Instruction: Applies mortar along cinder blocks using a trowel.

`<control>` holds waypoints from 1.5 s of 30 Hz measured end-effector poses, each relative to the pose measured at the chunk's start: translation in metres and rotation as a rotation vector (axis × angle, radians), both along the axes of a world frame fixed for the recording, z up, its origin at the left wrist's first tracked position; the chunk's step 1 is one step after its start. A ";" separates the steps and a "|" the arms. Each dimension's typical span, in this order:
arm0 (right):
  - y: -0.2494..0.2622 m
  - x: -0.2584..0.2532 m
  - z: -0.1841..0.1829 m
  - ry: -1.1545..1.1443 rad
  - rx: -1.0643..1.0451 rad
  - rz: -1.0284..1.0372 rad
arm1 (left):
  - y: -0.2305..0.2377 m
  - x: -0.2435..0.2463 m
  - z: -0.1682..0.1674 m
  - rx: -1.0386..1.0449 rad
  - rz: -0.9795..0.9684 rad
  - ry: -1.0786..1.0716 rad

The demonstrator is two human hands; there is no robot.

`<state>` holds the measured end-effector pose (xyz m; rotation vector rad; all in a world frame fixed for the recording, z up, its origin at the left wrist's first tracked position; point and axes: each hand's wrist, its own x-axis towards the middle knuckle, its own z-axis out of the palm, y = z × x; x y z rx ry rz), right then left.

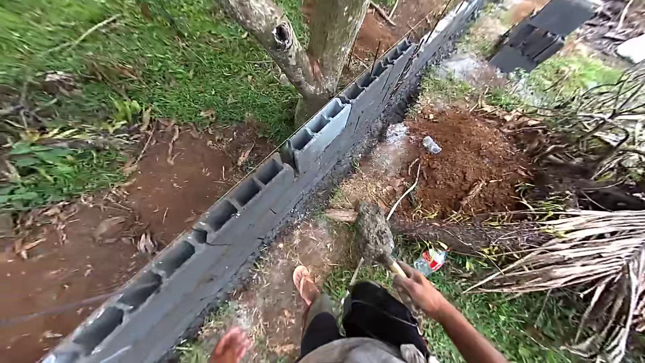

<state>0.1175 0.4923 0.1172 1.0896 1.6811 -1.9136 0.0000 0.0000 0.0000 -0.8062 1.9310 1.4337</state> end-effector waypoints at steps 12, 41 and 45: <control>0.024 -0.147 0.014 -0.050 0.068 0.234 | 0.063 -0.121 0.043 -0.164 -0.366 -0.050; -0.047 -0.332 0.029 -0.223 -0.049 0.262 | 0.233 -0.351 0.097 0.007 -0.760 0.105; -0.061 -0.356 0.036 -0.263 -0.077 0.196 | 0.260 -0.364 0.091 0.001 -0.827 0.162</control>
